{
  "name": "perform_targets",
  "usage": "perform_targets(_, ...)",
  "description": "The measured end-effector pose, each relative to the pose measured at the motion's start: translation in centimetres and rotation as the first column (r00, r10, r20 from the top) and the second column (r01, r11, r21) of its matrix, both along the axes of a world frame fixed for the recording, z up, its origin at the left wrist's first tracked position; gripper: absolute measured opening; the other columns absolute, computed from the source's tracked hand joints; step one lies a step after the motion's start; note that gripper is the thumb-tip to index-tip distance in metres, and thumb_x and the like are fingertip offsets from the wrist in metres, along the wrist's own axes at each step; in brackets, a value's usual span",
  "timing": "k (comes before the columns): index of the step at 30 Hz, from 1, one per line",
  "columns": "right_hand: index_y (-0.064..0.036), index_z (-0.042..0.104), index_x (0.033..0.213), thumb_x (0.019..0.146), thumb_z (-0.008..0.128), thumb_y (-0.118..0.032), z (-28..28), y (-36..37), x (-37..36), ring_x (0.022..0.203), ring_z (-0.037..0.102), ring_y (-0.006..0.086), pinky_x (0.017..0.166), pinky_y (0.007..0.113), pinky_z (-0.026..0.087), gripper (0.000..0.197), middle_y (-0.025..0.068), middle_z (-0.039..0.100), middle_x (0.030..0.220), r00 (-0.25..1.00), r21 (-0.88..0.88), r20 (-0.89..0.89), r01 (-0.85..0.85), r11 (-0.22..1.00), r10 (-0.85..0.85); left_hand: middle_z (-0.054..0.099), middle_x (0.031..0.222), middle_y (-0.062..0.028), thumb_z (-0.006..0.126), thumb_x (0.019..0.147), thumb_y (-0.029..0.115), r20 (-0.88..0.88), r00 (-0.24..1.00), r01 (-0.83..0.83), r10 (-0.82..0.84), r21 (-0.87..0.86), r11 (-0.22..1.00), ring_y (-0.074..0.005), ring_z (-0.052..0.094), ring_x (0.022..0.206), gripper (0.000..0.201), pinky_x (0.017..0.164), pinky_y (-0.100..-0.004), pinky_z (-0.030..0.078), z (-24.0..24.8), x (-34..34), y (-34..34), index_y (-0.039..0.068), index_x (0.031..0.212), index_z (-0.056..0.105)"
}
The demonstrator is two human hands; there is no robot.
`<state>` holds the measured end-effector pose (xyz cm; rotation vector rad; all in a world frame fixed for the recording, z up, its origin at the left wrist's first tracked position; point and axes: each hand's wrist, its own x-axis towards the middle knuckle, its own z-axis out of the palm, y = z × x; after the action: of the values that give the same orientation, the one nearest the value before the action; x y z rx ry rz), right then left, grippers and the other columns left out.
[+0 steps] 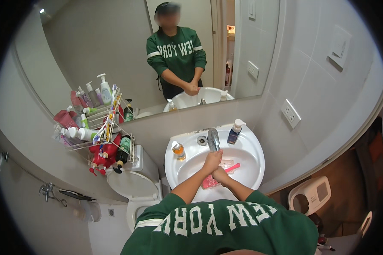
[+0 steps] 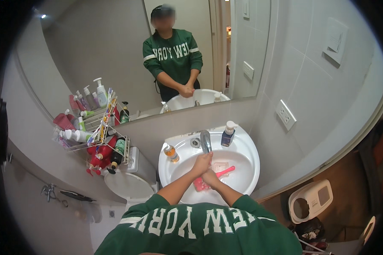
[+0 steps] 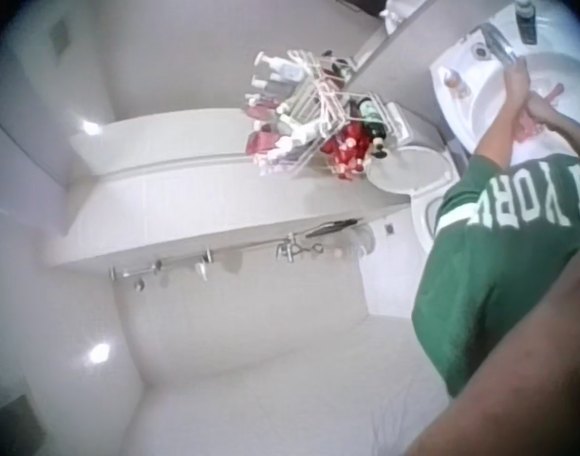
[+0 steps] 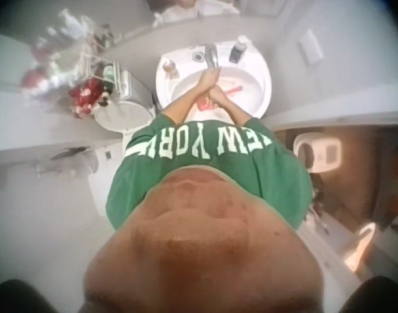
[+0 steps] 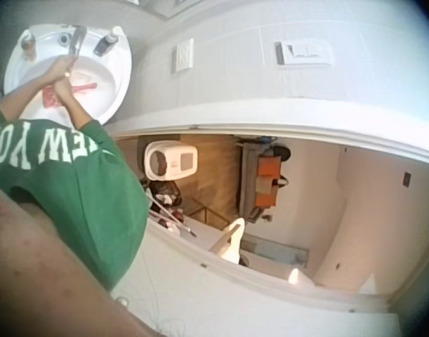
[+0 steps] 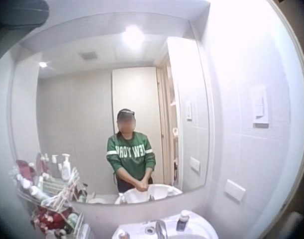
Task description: The person wipes the exterior and interior of a white plastic pet litter box cover using a green and yellow sponge, then rinses the sponge and a pink scoop in a bathroom sink, and finally wipes the bathroom floor and mirror with a white paper towel.
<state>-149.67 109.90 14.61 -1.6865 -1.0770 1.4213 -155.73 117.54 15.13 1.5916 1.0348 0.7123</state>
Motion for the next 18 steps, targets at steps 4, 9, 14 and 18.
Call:
perform_targets(4, 0.0062, 0.058, 0.098, 0.087, 0.049, -0.025, -0.8, 0.3, 0.0, 0.071, 0.053, 0.0201, 0.06, 0.034, 0.039, 0.035, 0.014, 0.059, 0.081, 0.998, 0.077, 0.057, -0.018, 0.997, 0.014, 0.051, 0.053, -0.0082, 0.043, 0.094, 0.043, -0.034, 0.999, -0.006, 0.008, 0.071, 0.997, -0.0183, 0.047, 0.051, 0.055, 0.054, -0.035, 0.041, -0.2, 0.1, 0.3, 0.001, 0.06, 0.054)
perform_targets(9, 0.0038, 0.06, 0.092, 0.086, 0.049, -0.024, -1.0, 0.4, -0.1, 0.056, 0.049, 0.0123, 0.047, 0.03, 0.036, 0.03, 0.0059, 0.057, 0.069, 1.0, 0.135, 0.012, 0.019, 0.991, -0.021, 0.051, 0.054, -0.0086, 0.043, 0.094, 0.043, -0.035, 0.999, -0.002, 0.003, 0.037, 0.999, -0.0189, 0.048, 0.051, 0.054, 0.054, -0.0359, 0.041, -0.2, -0.1, 0.2, 0.0, 0.062, 0.054)
perform_targets(14, 0.0074, 0.059, 0.106, 0.085, 0.052, -0.028, -0.8, 0.6, -0.4, 0.088, 0.062, 0.0259, 0.076, 0.035, 0.046, 0.042, 0.0211, 0.064, 0.097, 0.998, 0.054, 0.021, -0.052, 0.997, 0.051, 0.049, 0.053, -0.0064, 0.043, 0.094, 0.042, -0.075, 0.997, 0.012, -0.003, 0.128, 0.992, -0.0167, 0.05, 0.052, 0.051, 0.052, -0.0339, 0.042, -0.1, -0.9, 0.4, 0.002, 0.064, 0.055)
perform_targets(18, 0.0034, 0.058, 0.107, 0.08, 0.062, -0.026, 0.2, 1.9, 2.3, 0.085, 0.057, 0.0158, 0.078, 0.028, 0.045, 0.04, 0.0091, 0.062, 0.095, 0.964, 0.027, 0.039, -0.265, 0.964, 0.264, 0.051, 0.064, -0.0011, 0.045, 0.095, 0.039, 0.163, 0.987, 0.047, 0.002, -0.297, 0.954, -0.0103, 0.052, 0.061, 0.037, 0.058, -0.0253, 0.043, 0.7, -1.3, 0.6, 0.007, 0.082, 0.057)
